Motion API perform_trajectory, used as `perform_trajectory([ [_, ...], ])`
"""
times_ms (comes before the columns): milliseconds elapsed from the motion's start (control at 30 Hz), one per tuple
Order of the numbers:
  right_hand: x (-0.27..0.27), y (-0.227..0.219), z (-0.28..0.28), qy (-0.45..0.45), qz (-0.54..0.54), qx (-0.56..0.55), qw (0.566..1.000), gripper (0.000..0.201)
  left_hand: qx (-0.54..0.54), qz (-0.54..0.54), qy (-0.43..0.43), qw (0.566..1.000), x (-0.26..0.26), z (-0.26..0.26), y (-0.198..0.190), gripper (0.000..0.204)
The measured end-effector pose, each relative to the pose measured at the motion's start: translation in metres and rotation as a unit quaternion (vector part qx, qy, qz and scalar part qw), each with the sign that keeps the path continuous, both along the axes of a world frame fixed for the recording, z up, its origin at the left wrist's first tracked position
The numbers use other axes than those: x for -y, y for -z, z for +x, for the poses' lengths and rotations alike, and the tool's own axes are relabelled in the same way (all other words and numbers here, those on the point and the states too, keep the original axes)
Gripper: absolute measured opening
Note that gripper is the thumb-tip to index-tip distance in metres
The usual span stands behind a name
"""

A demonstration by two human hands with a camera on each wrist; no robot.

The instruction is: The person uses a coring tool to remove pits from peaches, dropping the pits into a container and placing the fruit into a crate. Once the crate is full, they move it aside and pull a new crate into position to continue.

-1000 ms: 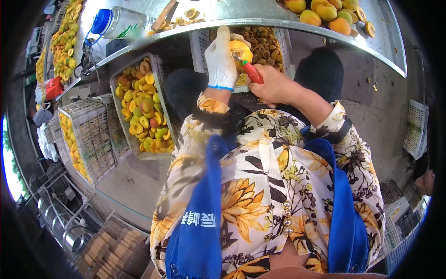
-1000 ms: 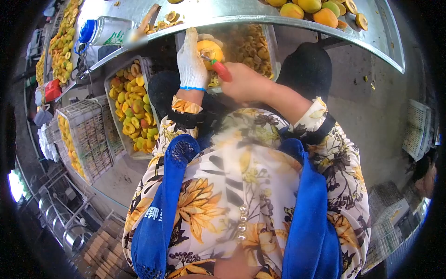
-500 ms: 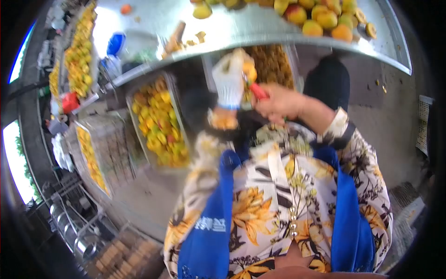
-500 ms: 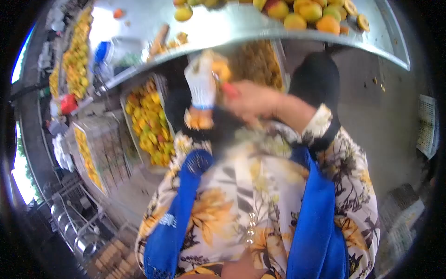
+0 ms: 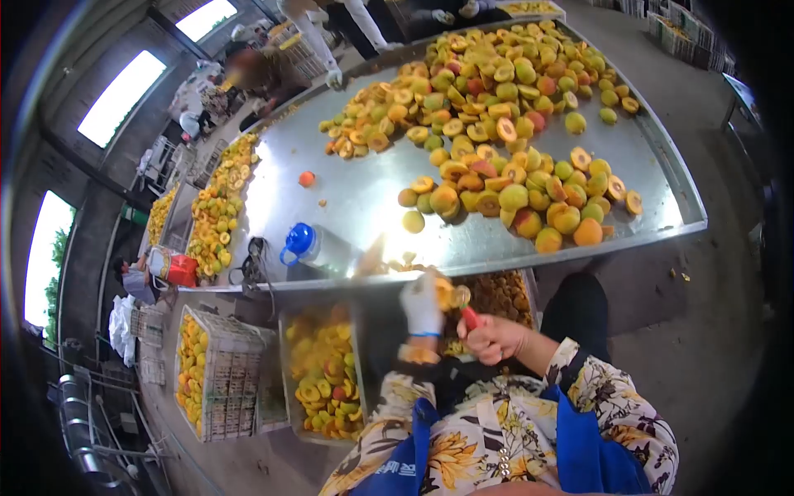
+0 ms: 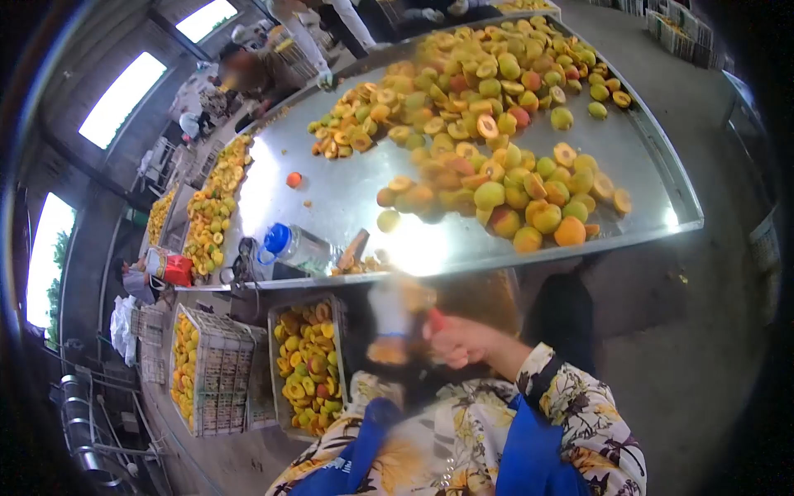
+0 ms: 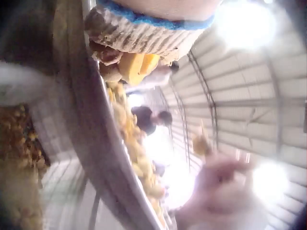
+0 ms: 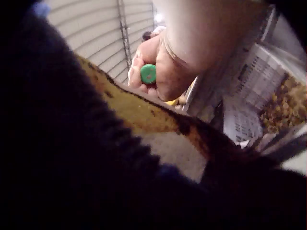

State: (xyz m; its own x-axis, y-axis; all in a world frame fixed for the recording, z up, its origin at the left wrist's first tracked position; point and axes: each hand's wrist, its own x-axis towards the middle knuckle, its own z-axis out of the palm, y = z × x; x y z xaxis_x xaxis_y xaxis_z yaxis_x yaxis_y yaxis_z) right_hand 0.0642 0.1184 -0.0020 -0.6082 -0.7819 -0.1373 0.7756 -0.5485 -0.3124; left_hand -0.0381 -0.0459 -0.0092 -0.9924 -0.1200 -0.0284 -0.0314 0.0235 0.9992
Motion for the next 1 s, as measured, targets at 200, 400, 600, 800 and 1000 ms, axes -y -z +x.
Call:
perform_trajectory([
  [200,-0.038,0.016,-0.016,-0.008,0.375,-0.161,0.913,0.017,-0.017,-0.309,-0.191,0.931,0.152,0.006,-0.043,0.026],
  [400,-0.019,0.047,-0.004,-0.065,0.693,-0.382,0.608,0.031,-0.214,-0.575,-0.138,0.778,0.156,-0.013,-0.066,0.030],
  [600,-0.022,0.022,-0.007,-0.025,0.713,-0.385,0.586,0.033,-0.192,-0.625,0.121,0.747,0.016,-0.145,-0.045,0.039],
  [800,-0.033,0.019,0.014,0.012,0.711,-0.379,0.593,0.033,-0.056,-0.528,0.253,0.809,-0.016,-0.174,-0.004,0.042],
  [1000,-0.010,-0.025,-0.006,0.164,0.709,-0.334,0.599,0.029,0.153,0.345,0.269,0.886,0.007,-0.079,-0.032,0.037],
])
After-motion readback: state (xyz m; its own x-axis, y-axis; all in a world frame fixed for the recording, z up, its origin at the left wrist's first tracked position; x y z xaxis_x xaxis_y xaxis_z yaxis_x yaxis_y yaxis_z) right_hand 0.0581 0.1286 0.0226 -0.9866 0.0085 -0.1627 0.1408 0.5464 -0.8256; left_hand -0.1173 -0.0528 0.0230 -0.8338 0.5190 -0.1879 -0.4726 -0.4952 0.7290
